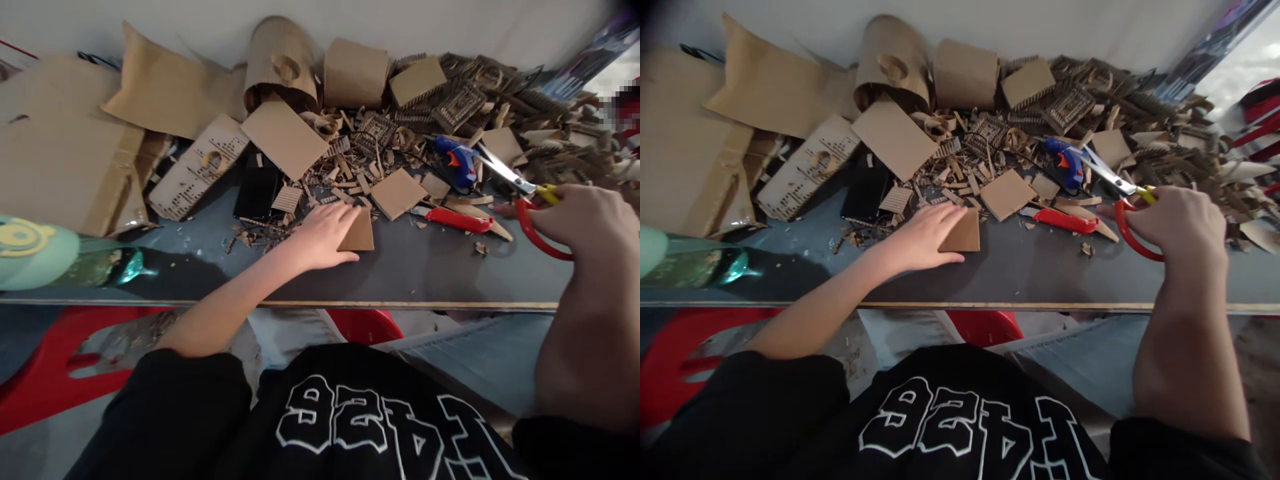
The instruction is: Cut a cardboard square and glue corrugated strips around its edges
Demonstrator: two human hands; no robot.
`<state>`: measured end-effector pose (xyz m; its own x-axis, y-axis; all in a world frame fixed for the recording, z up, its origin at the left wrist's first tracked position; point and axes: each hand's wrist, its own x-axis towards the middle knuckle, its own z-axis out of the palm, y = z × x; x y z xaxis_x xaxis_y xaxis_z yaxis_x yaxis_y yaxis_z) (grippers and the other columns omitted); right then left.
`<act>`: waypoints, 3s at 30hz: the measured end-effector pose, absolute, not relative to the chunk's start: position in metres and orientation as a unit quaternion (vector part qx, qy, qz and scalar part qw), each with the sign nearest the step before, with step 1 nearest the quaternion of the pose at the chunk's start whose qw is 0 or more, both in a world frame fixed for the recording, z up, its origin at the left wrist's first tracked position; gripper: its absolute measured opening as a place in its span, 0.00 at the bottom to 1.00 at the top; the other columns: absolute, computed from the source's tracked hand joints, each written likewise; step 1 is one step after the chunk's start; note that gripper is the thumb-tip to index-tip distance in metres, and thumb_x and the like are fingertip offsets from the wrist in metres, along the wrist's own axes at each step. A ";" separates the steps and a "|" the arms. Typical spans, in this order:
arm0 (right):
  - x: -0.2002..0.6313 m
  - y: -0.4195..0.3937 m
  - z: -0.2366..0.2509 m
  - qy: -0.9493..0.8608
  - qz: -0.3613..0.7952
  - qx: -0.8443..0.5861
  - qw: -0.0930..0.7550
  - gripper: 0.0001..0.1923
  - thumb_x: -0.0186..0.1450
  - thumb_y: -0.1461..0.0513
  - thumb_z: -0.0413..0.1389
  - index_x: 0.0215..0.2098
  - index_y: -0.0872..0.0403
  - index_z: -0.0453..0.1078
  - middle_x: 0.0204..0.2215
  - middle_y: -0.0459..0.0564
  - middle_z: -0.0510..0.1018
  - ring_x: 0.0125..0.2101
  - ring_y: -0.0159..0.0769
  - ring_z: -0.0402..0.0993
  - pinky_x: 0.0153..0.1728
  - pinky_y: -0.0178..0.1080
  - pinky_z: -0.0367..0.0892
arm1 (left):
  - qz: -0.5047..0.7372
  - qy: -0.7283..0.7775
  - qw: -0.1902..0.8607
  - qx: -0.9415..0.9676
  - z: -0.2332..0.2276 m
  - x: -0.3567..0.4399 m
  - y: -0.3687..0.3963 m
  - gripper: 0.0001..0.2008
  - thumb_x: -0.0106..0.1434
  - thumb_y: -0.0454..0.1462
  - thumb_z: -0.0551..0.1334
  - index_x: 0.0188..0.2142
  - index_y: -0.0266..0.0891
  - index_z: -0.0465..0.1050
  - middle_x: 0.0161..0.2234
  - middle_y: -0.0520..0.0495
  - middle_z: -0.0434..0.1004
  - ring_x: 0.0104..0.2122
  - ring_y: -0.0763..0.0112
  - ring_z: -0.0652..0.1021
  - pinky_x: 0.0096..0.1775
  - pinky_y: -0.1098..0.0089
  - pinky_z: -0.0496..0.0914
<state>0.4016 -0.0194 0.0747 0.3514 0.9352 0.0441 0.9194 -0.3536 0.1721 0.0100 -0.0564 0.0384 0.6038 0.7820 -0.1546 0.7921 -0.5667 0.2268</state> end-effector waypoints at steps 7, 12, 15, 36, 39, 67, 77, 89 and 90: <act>0.401 -0.016 0.069 0.513 0.018 0.845 0.148 0.34 0.55 0.42 0.66 0.54 0.53 0.77 0.41 0.65 0.81 0.30 0.43 0.69 0.27 0.42 0.52 | -0.040 0.437 0.183 0.880 0.053 0.022 -0.057 0.46 0.63 0.59 0.63 0.68 0.29 0.59 0.69 0.29 0.57 0.67 0.43 0.64 0.66 0.50 0.64; 0.403 -0.020 0.065 0.536 0.062 0.839 0.077 0.31 0.51 0.49 0.68 0.51 0.51 0.79 0.40 0.59 0.82 0.31 0.44 0.70 0.29 0.42 0.53 | 0.072 0.451 0.120 0.882 0.053 0.030 0.027 0.18 0.72 0.38 0.56 0.58 0.36 0.74 0.57 0.39 0.75 0.58 0.56 0.74 0.61 0.56 0.67; 0.381 -0.027 0.060 0.564 0.096 0.818 -0.048 0.23 0.56 0.50 0.64 0.46 0.51 0.79 0.37 0.57 0.83 0.33 0.46 0.74 0.32 0.42 0.58 | 0.025 0.397 0.104 0.911 0.038 0.044 0.066 0.17 0.70 0.34 0.59 0.56 0.34 0.75 0.59 0.40 0.74 0.61 0.56 0.71 0.63 0.59 0.65; 0.311 -0.039 0.005 0.809 0.061 0.541 -0.223 0.13 0.69 0.57 0.51 0.42 0.53 0.76 0.44 0.56 0.81 0.48 0.49 0.75 0.50 0.51 0.69 | 0.156 0.472 0.135 0.857 0.062 0.008 0.076 0.14 0.57 0.28 0.64 0.42 0.38 0.80 0.37 0.46 0.81 0.37 0.68 0.77 0.46 0.66 0.70; 0.310 -0.039 0.002 0.808 0.072 0.537 -0.232 0.13 0.69 0.58 0.51 0.42 0.53 0.76 0.44 0.56 0.81 0.48 0.48 0.75 0.50 0.50 0.69 | 0.207 0.471 0.148 0.845 0.061 -0.001 0.071 0.11 0.61 0.31 0.62 0.43 0.38 0.80 0.39 0.45 0.82 0.37 0.69 0.78 0.46 0.66 0.71; 0.303 -0.041 -0.008 0.810 0.066 0.528 -0.245 0.12 0.69 0.57 0.51 0.42 0.52 0.75 0.44 0.54 0.81 0.48 0.45 0.75 0.52 0.47 0.67 | 0.241 0.412 0.115 0.871 0.052 0.002 0.023 0.16 0.73 0.37 0.53 0.50 0.37 0.79 0.48 0.41 0.82 0.48 0.64 0.80 0.53 0.62 0.73; 0.363 0.022 0.049 0.596 -0.026 0.801 -0.059 0.36 0.56 0.48 0.66 0.54 0.64 0.72 0.44 0.65 0.78 0.37 0.42 0.70 0.41 0.44 0.62 | 0.346 0.278 0.063 0.894 0.009 -0.012 -0.026 0.11 0.72 0.34 0.57 0.43 0.39 0.80 0.42 0.44 0.85 0.44 0.68 0.84 0.48 0.64 0.78; 0.407 0.016 0.074 0.616 -0.193 0.761 0.067 0.20 0.47 0.62 0.73 0.39 0.54 0.82 0.30 0.46 0.83 0.33 0.32 0.75 0.40 0.36 0.62 | 0.377 0.336 -0.003 0.863 -0.011 -0.014 -0.040 0.11 0.70 0.33 0.58 0.43 0.42 0.80 0.42 0.46 0.86 0.44 0.67 0.84 0.47 0.63 0.79; 0.408 0.021 0.077 0.610 -0.215 0.758 0.086 0.21 0.46 0.62 0.74 0.39 0.54 0.82 0.31 0.46 0.83 0.34 0.32 0.76 0.42 0.37 0.63 | 0.380 0.336 -0.006 0.862 -0.011 -0.015 -0.039 0.11 0.70 0.32 0.58 0.43 0.42 0.80 0.42 0.46 0.86 0.43 0.67 0.84 0.47 0.63 0.79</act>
<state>0.4078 0.0213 0.0775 0.1643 0.8879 -0.4296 0.9613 -0.2417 -0.1319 -0.0147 -0.0392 -0.0108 0.4847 0.5750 0.6591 0.5846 -0.7735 0.2449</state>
